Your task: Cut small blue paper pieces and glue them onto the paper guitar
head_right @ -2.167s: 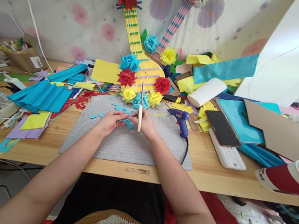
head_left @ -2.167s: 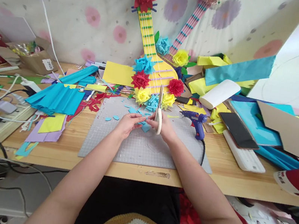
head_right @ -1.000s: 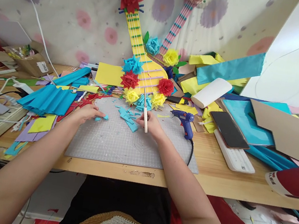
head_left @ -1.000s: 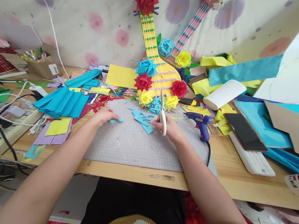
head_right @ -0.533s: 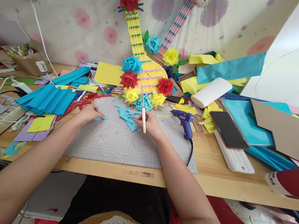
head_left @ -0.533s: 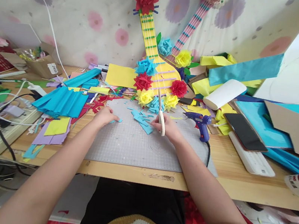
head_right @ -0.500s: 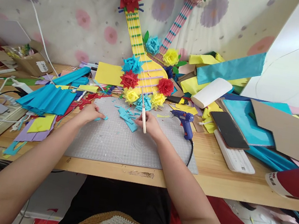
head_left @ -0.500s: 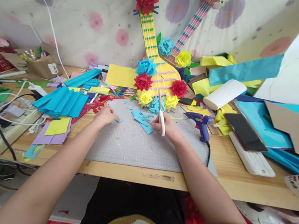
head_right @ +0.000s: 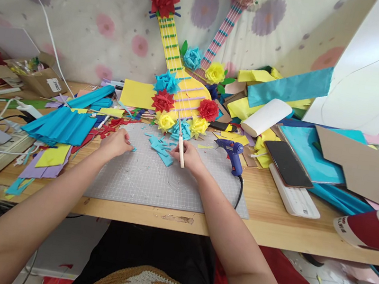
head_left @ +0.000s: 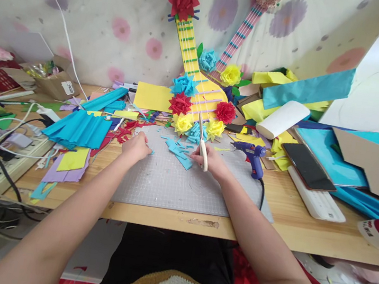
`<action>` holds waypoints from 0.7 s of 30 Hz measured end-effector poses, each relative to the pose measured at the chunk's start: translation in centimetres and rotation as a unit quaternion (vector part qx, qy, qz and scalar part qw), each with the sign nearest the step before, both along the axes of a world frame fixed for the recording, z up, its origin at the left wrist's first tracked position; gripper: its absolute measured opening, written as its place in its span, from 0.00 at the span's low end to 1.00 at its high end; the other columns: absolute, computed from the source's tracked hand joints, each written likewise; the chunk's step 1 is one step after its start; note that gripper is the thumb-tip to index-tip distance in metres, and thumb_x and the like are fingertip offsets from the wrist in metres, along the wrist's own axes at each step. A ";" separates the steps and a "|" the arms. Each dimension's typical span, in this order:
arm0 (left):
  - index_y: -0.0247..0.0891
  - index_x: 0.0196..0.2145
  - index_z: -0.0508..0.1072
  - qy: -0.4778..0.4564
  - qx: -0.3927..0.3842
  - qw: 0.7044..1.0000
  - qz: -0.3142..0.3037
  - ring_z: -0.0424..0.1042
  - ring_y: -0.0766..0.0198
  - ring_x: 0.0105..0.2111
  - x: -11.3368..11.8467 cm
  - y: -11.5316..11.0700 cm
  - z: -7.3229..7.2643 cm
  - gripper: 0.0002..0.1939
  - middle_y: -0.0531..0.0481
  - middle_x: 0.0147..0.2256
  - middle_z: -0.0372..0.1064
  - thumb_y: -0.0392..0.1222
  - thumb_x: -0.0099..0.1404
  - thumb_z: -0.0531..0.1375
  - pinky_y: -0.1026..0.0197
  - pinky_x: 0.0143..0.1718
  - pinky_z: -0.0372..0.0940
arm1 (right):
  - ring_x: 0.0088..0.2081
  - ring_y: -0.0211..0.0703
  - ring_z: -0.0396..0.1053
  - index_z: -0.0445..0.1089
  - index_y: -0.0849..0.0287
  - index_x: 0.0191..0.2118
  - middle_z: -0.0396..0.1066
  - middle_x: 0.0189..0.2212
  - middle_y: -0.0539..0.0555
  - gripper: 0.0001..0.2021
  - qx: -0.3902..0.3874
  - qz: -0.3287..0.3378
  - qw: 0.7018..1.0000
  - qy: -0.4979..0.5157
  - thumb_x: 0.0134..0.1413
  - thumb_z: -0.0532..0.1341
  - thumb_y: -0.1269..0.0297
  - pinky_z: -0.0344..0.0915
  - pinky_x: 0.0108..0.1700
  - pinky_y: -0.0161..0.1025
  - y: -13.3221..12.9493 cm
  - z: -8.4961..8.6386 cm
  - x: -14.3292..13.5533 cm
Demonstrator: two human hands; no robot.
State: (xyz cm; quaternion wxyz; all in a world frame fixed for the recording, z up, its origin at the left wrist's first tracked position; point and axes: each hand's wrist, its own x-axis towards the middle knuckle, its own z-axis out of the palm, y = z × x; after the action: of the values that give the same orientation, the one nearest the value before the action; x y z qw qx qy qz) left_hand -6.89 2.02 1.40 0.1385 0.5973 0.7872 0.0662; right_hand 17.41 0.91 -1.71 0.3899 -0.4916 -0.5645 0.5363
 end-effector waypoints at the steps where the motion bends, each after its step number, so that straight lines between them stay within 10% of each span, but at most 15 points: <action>1: 0.42 0.35 0.64 0.000 -0.002 1.000 0.000 0.72 0.50 0.43 0.1 -0.1 0.0 0.16 0.46 0.38 0.74 0.41 0.49 0.65 0.54 0.38 0.62 | 0.21 0.32 0.58 0.59 0.58 0.27 0.65 0.22 0.47 0.17 0.001 0.000 1.000 -0.003 0.31 0.67 0.59 0.54 0.22 0.34 0.0 0.0 0.0; 16: 0.41 0.33 0.66 0.025 0.024 0.999 -0.027 0.70 0.51 0.42 0.8 0.0 1.0 0.12 0.45 0.40 0.72 0.37 0.50 0.62 0.55 0.37 0.62 | 0.22 0.32 0.58 0.59 0.58 0.27 0.67 0.24 0.48 0.18 0.004 -0.009 1.000 -0.001 0.31 0.67 0.59 0.55 0.23 0.34 0.0 0.1 0.0; 21: 0.40 0.36 0.67 0.036 0.109 0.976 -0.183 0.66 0.52 0.47 3.2 -0.2 0.2 0.12 0.43 0.43 0.68 0.31 0.53 0.57 0.55 0.43 0.62 | 0.20 0.32 0.57 0.58 0.58 0.25 0.66 0.22 0.47 0.18 0.010 -0.018 1.000 -0.002 0.31 0.67 0.57 0.54 0.23 0.35 0.2 0.2 0.2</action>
State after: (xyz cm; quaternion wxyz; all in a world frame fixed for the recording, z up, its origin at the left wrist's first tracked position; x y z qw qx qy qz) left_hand -3.71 1.82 1.62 0.0541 0.7449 0.6569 0.1032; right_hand 17.60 1.07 -1.52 0.4027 -0.4991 -0.5618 0.5227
